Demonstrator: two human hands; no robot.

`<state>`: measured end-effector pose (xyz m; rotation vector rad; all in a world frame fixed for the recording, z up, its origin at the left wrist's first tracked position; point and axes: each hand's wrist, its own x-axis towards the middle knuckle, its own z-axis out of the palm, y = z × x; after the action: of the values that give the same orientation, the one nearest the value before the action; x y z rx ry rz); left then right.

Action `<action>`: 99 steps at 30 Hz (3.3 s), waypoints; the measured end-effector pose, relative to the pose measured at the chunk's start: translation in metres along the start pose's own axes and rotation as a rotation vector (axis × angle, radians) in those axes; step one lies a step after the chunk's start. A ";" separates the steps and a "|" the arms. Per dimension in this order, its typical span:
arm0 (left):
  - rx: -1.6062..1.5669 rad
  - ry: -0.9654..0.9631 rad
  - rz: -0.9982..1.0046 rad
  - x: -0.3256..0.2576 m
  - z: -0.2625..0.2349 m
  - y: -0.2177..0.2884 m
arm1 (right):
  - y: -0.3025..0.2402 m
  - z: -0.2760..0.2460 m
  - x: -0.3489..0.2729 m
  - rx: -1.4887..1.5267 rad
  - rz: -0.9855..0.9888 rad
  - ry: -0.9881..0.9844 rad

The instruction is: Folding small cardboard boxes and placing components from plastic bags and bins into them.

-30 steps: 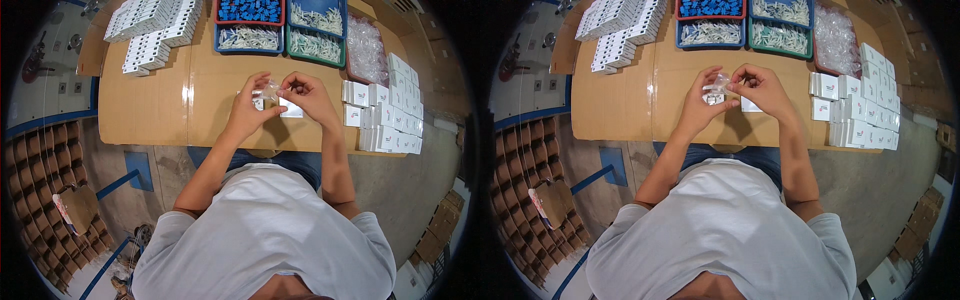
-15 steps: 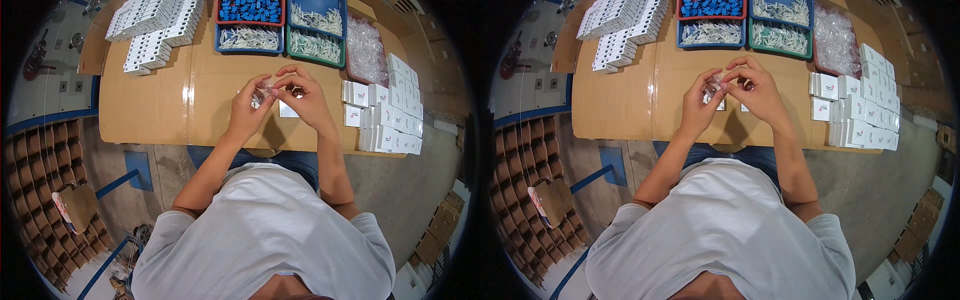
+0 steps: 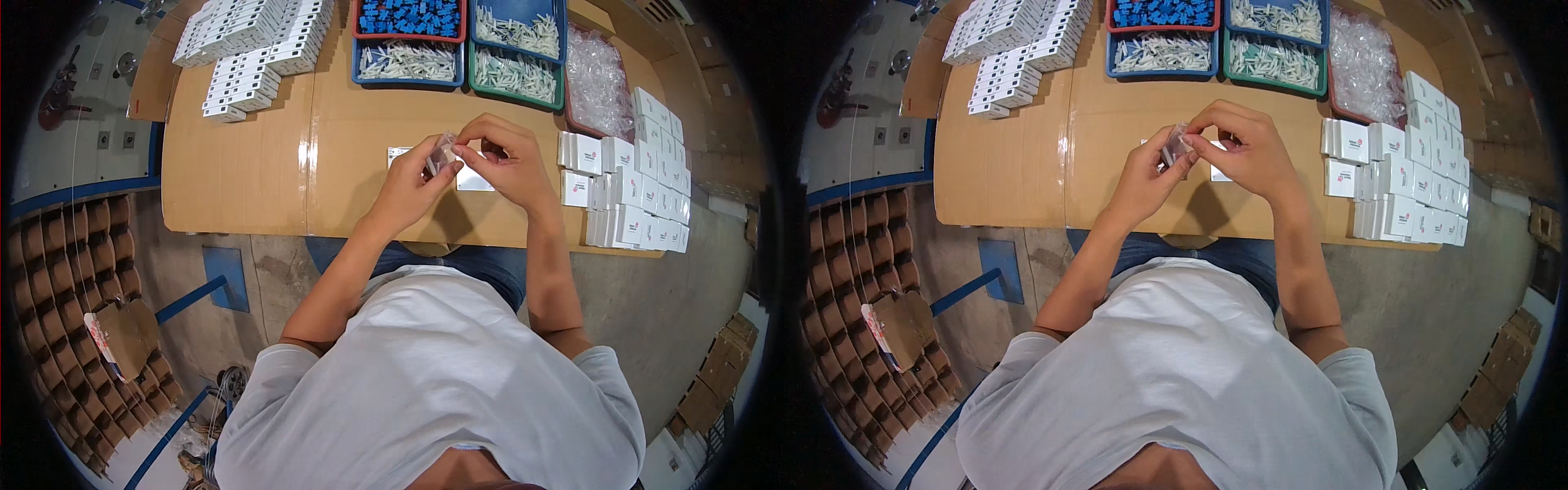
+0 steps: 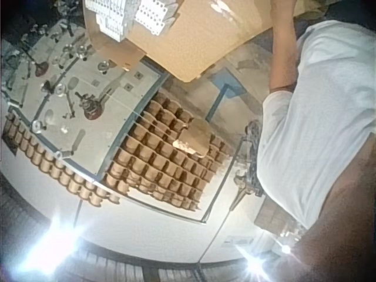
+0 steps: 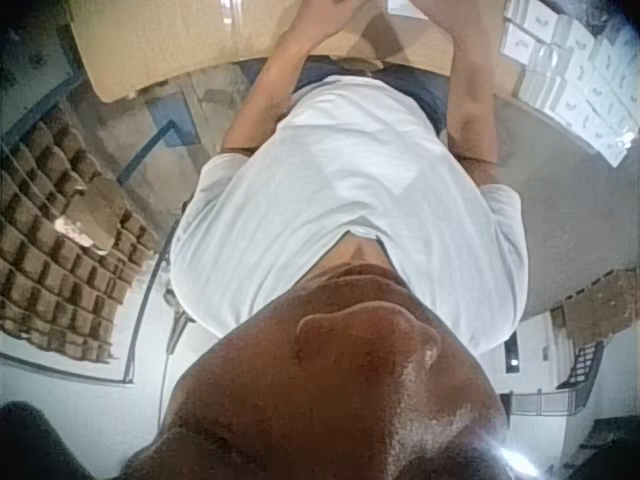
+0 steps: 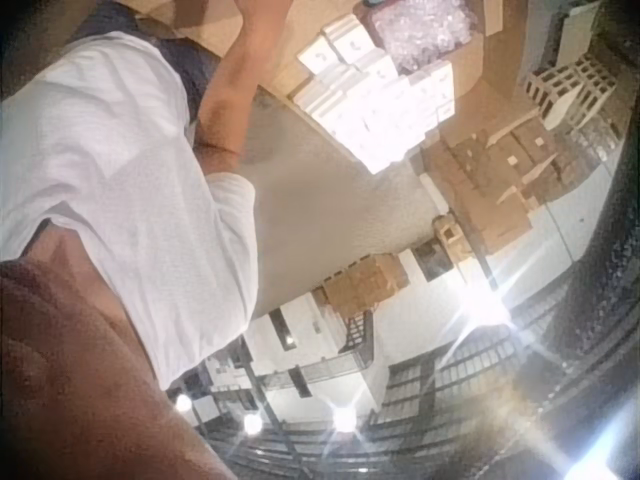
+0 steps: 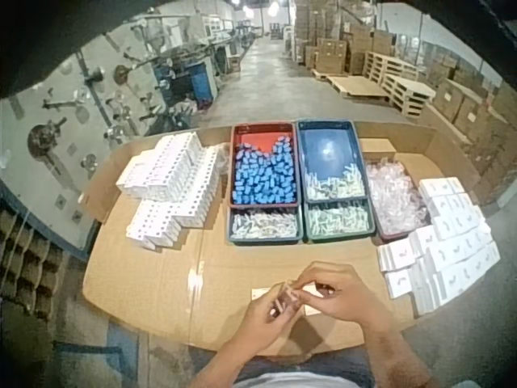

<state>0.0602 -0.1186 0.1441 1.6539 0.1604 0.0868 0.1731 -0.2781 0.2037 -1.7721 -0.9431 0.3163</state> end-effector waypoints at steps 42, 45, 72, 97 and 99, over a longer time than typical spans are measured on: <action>0.158 -0.163 -0.018 -0.002 -0.013 -0.003 | 0.010 -0.014 0.006 -0.012 0.131 -0.342; 0.151 -0.165 -0.033 -0.002 -0.015 0.000 | 0.006 -0.014 0.004 -0.001 0.138 -0.332; -0.067 0.000 -0.040 -0.008 -0.016 -0.009 | 0.009 0.001 0.031 -0.050 0.236 -0.256; -0.073 0.015 -0.144 -0.030 -0.043 -0.021 | 0.185 0.049 0.165 -0.830 0.130 -0.165; -0.064 0.027 -0.116 -0.026 -0.041 -0.023 | 0.189 0.048 0.166 -0.838 0.092 -0.141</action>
<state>0.0268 -0.0802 0.1261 1.5764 0.2711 0.0262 0.3368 -0.1506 0.0532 -2.5846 -1.1975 0.0992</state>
